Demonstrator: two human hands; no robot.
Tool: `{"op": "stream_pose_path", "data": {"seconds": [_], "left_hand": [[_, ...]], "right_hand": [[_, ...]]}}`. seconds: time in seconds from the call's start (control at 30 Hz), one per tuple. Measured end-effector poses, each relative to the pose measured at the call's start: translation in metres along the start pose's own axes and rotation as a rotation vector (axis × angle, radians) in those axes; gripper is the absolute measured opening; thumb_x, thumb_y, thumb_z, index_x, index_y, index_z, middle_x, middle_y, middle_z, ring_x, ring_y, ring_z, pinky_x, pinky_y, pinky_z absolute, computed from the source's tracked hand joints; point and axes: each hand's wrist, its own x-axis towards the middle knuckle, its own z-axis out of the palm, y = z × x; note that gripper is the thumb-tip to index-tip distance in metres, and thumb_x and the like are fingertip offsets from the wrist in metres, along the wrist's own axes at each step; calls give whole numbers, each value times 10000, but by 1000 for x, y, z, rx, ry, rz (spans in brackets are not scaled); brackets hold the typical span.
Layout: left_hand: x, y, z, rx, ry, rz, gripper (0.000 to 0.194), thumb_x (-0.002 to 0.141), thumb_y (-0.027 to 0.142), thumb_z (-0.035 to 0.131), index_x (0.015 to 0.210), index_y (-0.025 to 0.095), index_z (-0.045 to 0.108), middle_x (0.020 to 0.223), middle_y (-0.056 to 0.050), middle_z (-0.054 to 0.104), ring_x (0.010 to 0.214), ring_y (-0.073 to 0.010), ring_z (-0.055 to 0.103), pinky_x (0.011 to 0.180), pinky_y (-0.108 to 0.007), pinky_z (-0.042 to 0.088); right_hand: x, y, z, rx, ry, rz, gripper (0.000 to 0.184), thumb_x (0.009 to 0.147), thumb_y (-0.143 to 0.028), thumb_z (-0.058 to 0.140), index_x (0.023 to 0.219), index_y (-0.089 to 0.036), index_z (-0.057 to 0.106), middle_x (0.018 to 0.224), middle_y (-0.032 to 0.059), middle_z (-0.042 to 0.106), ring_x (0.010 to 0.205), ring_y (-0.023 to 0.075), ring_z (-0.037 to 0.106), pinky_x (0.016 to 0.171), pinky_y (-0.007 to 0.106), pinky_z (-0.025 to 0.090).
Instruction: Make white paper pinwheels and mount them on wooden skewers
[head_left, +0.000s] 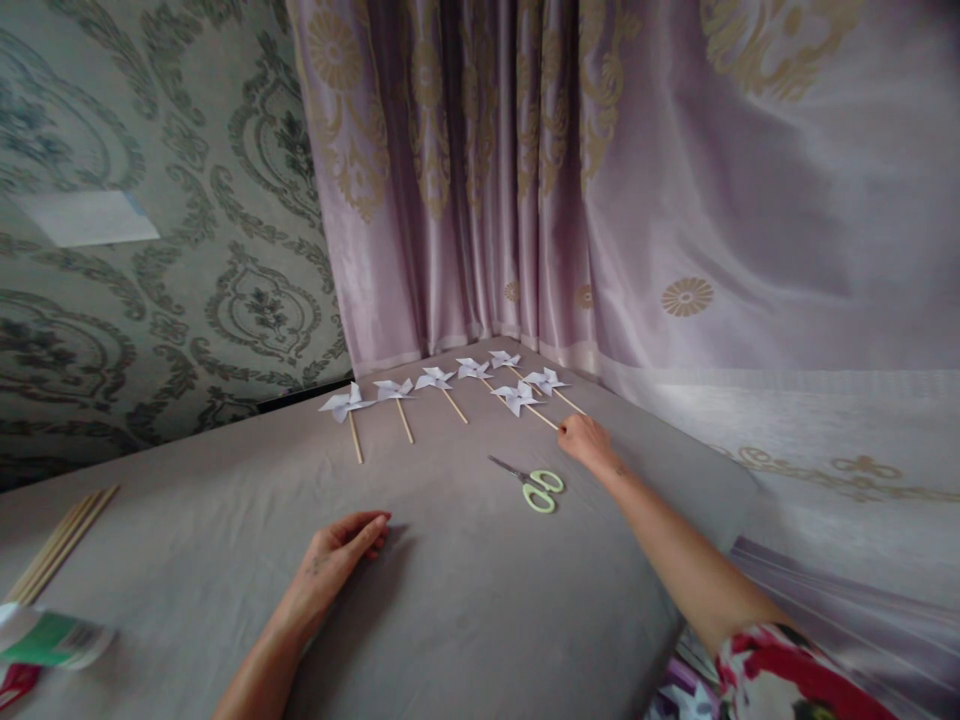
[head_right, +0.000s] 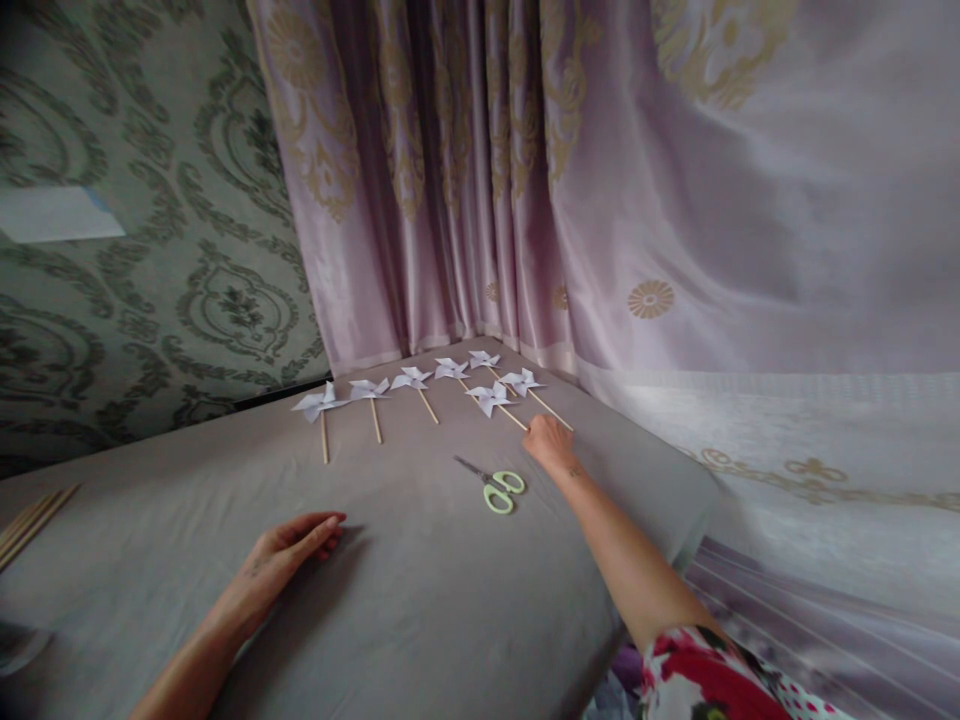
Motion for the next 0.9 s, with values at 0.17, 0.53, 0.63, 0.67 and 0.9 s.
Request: {"op": "stream_pose_path", "data": {"seconds": [0.17,0.53,0.63,0.67,0.9], "left_hand": [[-2,2,0,21,0,18,650,550,650,687,935,127,722,754,-58,690,690,-175,585,686,-282,467],[-2,1,0,12,-1,24,632,549,646,702,925,138,731,759,-62,701,693,-179,596,690,-288,483],[-1,1,0,13,-6,28,642,544,653,701,925,137,731,761,-65,702,692,-181,594,688,-290,481],[-1,0,0,14,-7,30,643,544,653,700,925,136,732,762,-66,702,692,-181,594,687,-290,479],[-3,1,0,20,-5,42,615,560,646,689,908,141,736,732,-58,690,685,-182,588,674,-285,470]], "right_hand": [[0,4,0,-5,-4,-4,334,895,-228,429,1085,-187,701,1100,160,690,1080,257,633,841,319,480],[1,5,2,-14,0,-8,317,898,-224,431,1059,-176,700,1107,156,688,1079,255,633,833,312,476],[1,6,3,-18,-1,-12,310,895,-231,442,1061,-175,698,1103,152,690,1078,258,633,833,316,478],[1,6,4,-19,-1,-13,306,895,-235,447,1061,-176,697,1102,151,691,1077,258,634,832,315,478],[0,6,5,-21,4,-14,298,901,-238,445,1059,-184,692,1112,155,686,1078,264,633,823,315,479]]}}
